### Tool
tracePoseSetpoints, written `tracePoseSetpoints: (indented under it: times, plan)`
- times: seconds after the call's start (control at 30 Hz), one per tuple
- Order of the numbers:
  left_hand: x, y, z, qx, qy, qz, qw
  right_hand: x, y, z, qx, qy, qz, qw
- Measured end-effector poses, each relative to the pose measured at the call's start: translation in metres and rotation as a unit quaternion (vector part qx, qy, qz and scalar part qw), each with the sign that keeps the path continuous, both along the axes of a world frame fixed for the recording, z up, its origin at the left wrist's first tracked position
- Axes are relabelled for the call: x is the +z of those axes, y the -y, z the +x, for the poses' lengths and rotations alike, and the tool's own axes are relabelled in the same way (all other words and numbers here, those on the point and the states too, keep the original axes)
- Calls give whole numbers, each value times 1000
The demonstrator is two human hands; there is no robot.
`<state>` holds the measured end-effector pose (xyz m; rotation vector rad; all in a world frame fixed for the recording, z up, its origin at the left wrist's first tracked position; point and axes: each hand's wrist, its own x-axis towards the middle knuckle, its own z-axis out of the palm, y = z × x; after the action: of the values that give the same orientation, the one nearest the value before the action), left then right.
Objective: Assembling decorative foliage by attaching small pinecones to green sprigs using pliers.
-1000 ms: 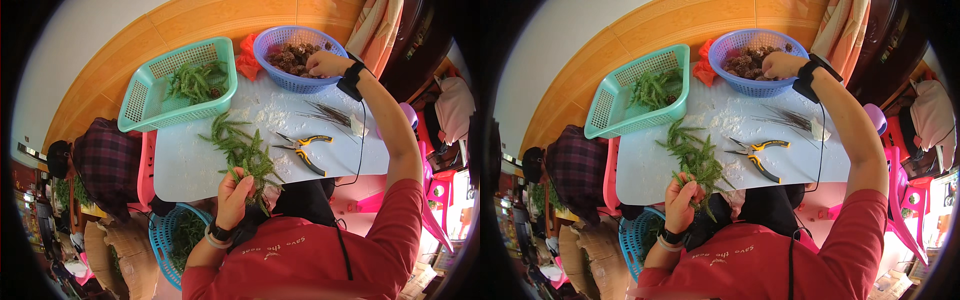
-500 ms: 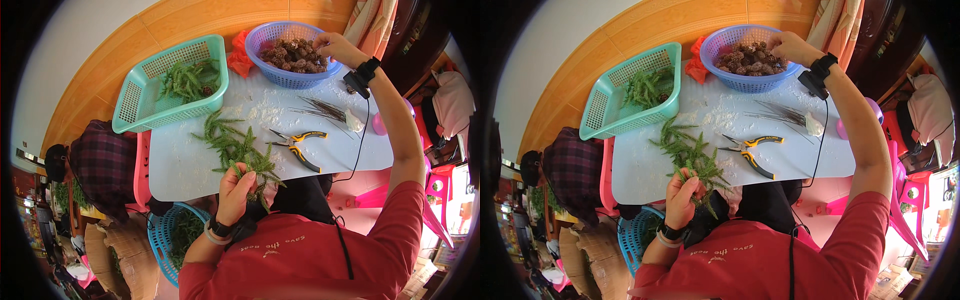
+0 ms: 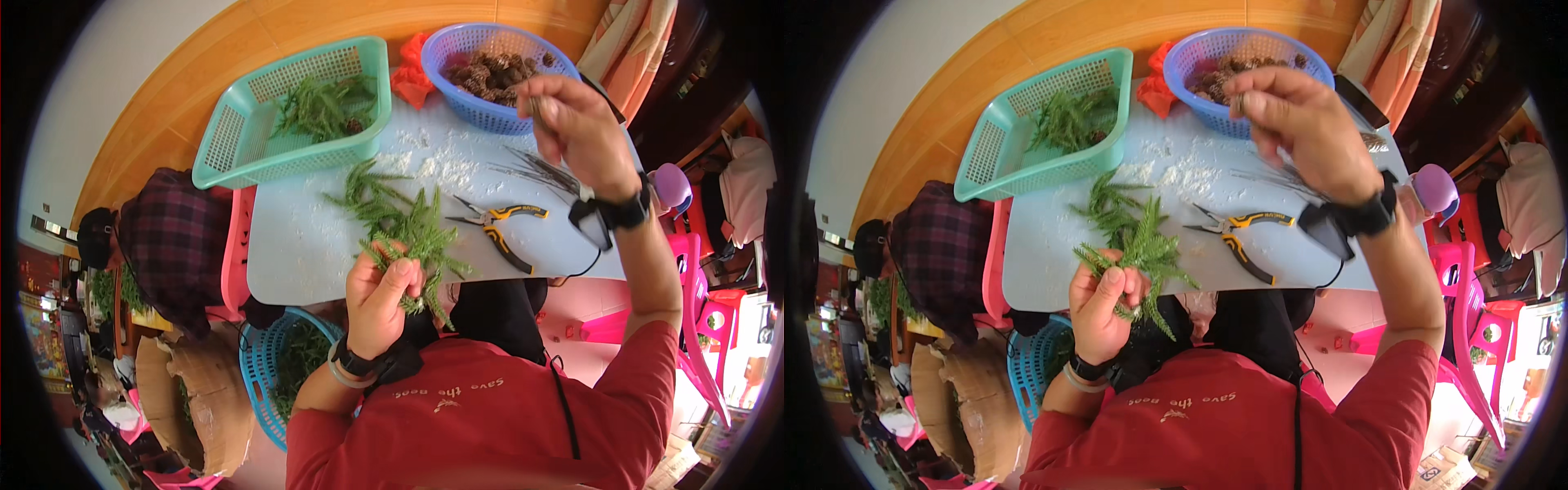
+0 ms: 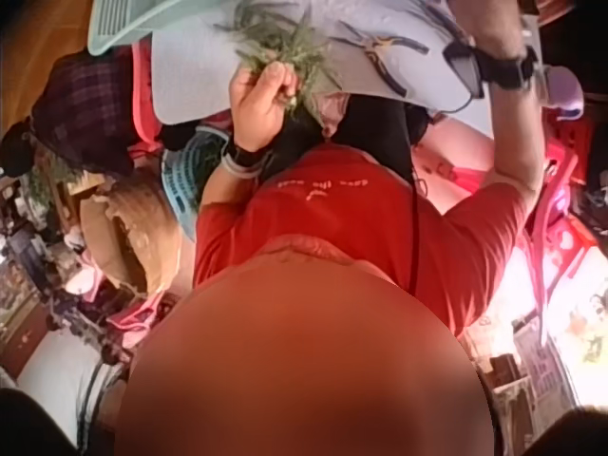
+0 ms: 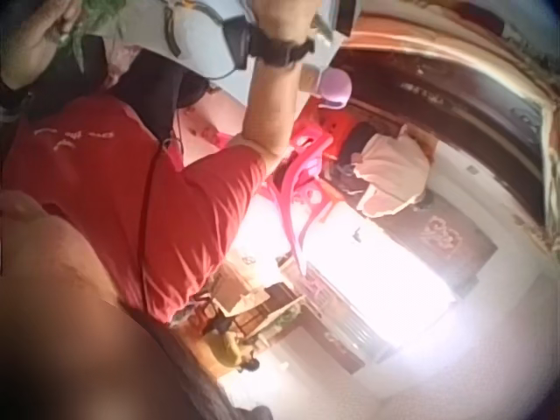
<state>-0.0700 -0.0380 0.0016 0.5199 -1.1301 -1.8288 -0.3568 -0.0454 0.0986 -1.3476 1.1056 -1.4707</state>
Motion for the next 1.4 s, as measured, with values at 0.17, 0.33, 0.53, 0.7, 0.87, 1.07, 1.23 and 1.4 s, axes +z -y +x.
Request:
tracePoseSetpoints:
  times: [0.17,0.33,0.53,0.7,0.87,1.07,1.23,1.4]
  plan:
    - [19,-4,-8,12,-36,-7,999,-17,-50,52,129,141,26,981]
    - [15,-7,-7,31,-48,-50,997,-32,-69,74,150,161,34,975]
    - [15,-18,0,9,-80,-16,997,-37,-83,92,18,-175,-228,958]
    - [29,-34,3,5,-69,31,997,-38,-99,105,-4,-173,-210,962]
    - [30,-42,1,23,-36,-45,998,-38,-106,116,-66,-288,-251,922]
    - [29,-43,1,57,-53,-118,990,-38,-111,118,-69,-298,-241,921]
    - [34,-48,-1,35,-83,-65,994,-40,-110,120,-70,-303,-252,917]
    - [33,-46,-1,25,-73,-54,996,-40,-108,125,-71,-290,-253,920]
